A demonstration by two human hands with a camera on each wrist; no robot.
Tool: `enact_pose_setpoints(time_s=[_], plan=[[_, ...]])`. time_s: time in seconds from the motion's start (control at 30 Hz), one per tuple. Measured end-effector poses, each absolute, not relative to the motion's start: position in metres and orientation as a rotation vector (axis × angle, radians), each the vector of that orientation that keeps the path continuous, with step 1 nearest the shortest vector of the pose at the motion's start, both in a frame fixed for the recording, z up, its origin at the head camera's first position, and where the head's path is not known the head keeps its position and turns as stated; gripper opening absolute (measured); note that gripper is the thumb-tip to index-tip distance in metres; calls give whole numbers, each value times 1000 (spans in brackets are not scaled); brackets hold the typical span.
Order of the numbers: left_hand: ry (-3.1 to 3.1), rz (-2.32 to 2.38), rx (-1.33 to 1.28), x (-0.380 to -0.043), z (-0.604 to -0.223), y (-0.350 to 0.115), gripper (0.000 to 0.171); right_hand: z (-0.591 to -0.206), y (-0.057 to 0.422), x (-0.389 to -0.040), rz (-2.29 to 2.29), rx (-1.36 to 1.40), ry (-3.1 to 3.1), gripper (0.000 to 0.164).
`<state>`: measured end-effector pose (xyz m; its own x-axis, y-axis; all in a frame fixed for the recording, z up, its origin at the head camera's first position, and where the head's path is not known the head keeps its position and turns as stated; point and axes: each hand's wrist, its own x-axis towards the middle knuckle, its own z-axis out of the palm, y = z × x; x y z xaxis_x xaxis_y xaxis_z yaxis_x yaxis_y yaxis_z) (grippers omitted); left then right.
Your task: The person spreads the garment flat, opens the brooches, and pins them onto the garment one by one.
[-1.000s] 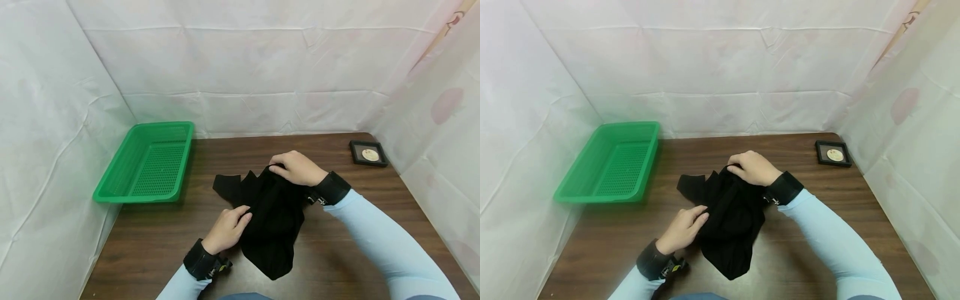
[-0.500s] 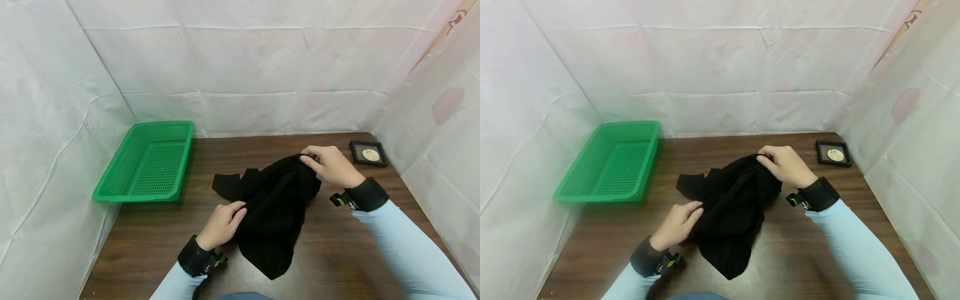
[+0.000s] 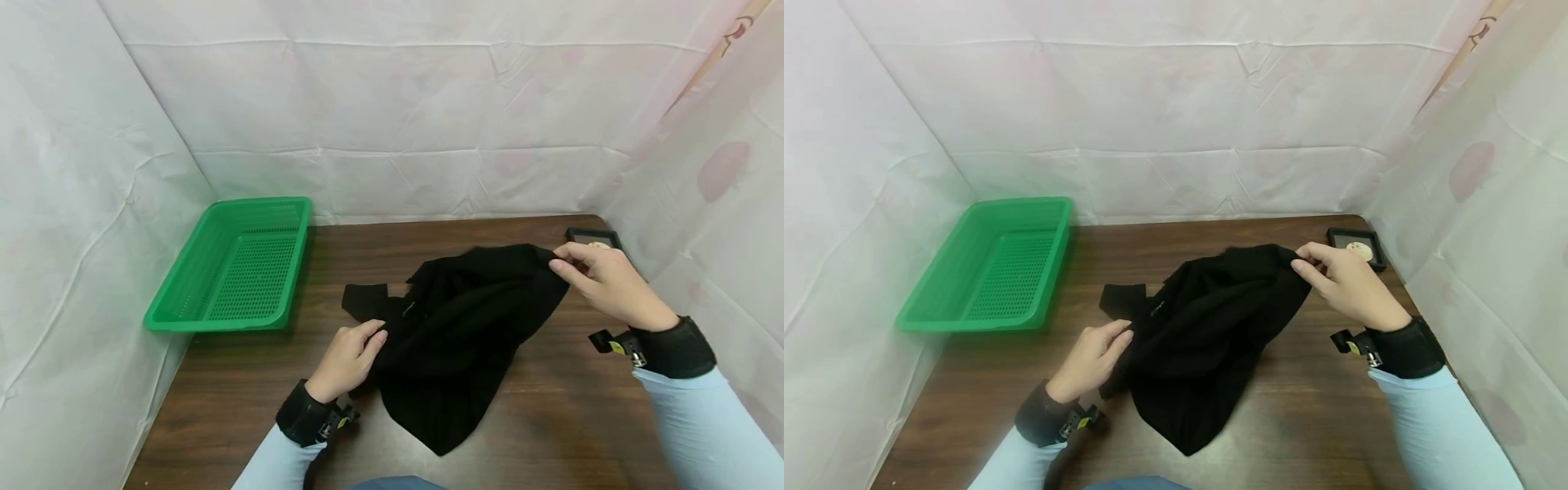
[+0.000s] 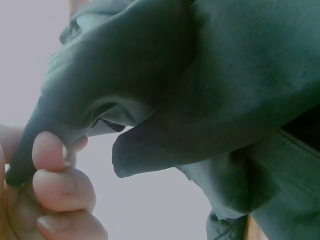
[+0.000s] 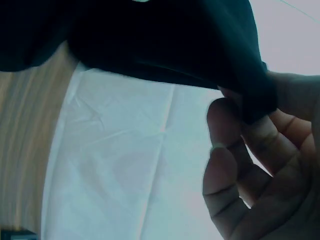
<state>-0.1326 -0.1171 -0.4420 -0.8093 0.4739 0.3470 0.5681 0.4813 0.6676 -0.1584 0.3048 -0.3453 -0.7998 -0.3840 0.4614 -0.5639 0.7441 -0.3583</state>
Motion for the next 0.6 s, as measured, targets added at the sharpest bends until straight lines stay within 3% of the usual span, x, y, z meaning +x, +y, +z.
enact_pose_setpoints(time_s=[0.33, 0.6], plan=[[-2633, -1226, -858, -134, -438, -125, 22, -332, 312, -125, 691, 871, -2817, 18], [-2632, -1226, -856, -134, -437, -126, 21, -365, 276, -127, 834, 1144, -3091, 23]])
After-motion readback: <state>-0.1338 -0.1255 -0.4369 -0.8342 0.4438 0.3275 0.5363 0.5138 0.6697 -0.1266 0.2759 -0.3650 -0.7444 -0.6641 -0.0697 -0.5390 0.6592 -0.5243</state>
